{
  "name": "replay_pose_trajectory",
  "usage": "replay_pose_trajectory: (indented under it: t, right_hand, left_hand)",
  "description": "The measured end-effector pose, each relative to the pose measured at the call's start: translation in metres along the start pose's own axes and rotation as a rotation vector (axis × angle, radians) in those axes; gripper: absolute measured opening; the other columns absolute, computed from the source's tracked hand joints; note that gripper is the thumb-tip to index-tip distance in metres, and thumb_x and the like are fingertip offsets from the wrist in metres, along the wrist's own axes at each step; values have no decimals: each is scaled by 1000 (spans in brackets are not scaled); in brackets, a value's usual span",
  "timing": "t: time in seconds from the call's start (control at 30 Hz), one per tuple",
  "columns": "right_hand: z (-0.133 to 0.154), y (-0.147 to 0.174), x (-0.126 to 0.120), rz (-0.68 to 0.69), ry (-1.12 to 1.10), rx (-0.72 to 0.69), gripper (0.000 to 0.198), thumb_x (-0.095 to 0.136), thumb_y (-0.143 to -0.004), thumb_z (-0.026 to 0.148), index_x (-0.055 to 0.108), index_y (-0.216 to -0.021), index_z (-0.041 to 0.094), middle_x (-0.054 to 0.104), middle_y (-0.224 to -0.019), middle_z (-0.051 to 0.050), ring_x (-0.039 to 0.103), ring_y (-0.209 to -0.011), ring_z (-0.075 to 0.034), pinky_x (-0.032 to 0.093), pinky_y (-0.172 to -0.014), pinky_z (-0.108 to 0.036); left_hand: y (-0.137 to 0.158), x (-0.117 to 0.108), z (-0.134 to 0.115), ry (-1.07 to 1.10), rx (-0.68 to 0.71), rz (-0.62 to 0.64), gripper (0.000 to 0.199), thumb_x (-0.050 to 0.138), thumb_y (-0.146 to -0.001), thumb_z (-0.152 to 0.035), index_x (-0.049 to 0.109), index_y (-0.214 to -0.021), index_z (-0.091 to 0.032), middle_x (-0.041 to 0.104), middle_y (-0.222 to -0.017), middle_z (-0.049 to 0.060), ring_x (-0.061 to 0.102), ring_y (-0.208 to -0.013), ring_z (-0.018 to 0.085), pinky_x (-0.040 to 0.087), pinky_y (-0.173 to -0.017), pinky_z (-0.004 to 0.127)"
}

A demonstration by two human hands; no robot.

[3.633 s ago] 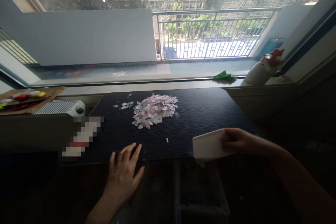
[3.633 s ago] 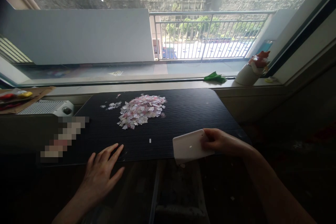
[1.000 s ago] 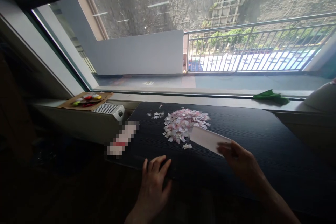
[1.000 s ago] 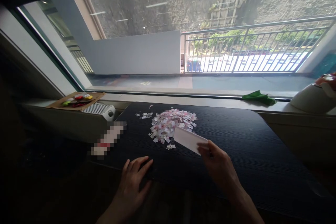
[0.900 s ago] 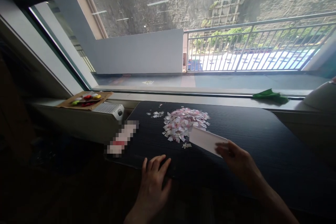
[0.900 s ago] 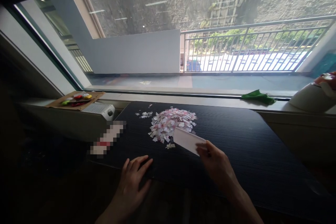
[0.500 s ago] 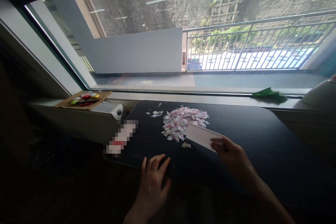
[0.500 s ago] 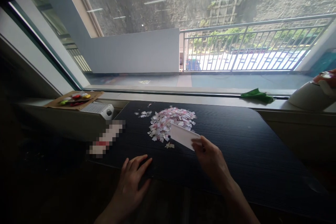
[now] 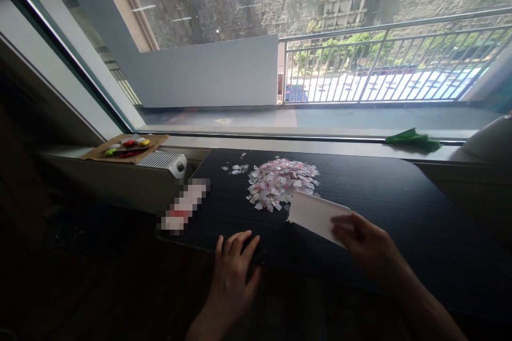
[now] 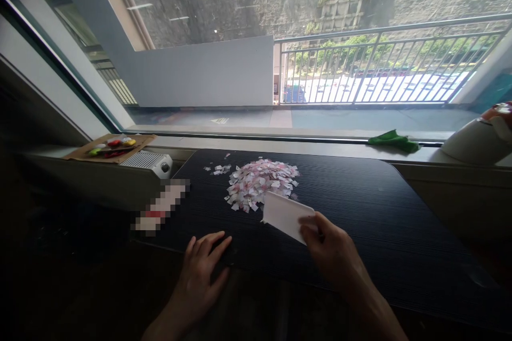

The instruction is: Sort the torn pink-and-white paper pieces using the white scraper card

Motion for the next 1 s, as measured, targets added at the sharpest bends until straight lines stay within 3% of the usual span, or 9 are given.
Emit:
replay_pose_trajectory:
  t: [0.13,0.27,0.5,0.73,0.87,1.0]
  right_hand:
    - [-12,6,-26,-83,46,41,30,53,-76,46,69,-92,26,74,-81,-7,68,-73,-26,52,-62,-35]
    - [-1,7,-30,-84,107,38,27,52,-77,43,69,-91,26,73,-79,-5,67,-71,-25,49,-62,-34]
    - [5,15,-57,-226,219,50,26,50,-79,42,68,-92,29,71,-74,-4,66,-67,-24,47,-60,-34]
    - [-7,16,-42,-92,103,72,28,51,-77,43,67,-93,27,72,-80,-5,67,-72,-25,49,-60,-34]
    - [6,10,-39,-121,163,41,27,49,-80,41,66,-94,25,71,-80,-5,66,-73,-24,47,-65,-35]
    - [21,7,-19,-35,106,-9,26,49,-81,39,66,-94,25,71,-80,-5,65,-70,-22,47,-65,-33]
  left_hand:
    - [-1,-1,-1,-2,-6,0,51,50,-82,-17,49,-133,-25,55,-129,12,49,-120,28,30,-105,63]
    - [-1,-1,-1,-11,-10,0,51,50,-82,-16,50,-132,-24,55,-129,12,50,-119,28,31,-104,63]
    - [-1,-2,-1,-20,-11,-43,51,50,-80,-16,52,-130,-25,56,-128,10,50,-118,27,31,-105,60]
    - [-1,-4,-1,-25,-1,-41,50,50,-81,-18,52,-130,-26,57,-128,9,51,-117,28,33,-105,61]
    - [-1,-3,-1,-29,0,-36,49,48,-82,-18,52,-130,-25,56,-128,10,51,-118,28,33,-104,62]
    - [-1,-3,-1,-32,-3,-32,48,47,-83,-18,51,-130,-24,56,-128,11,51,-119,27,32,-104,63]
Point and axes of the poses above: each hand's wrist, its own y-axis away from the middle knuckle, its own x-axis out of the palm, z = x × y, the point moved 10 cm from there along -y, towards the middle knuckle
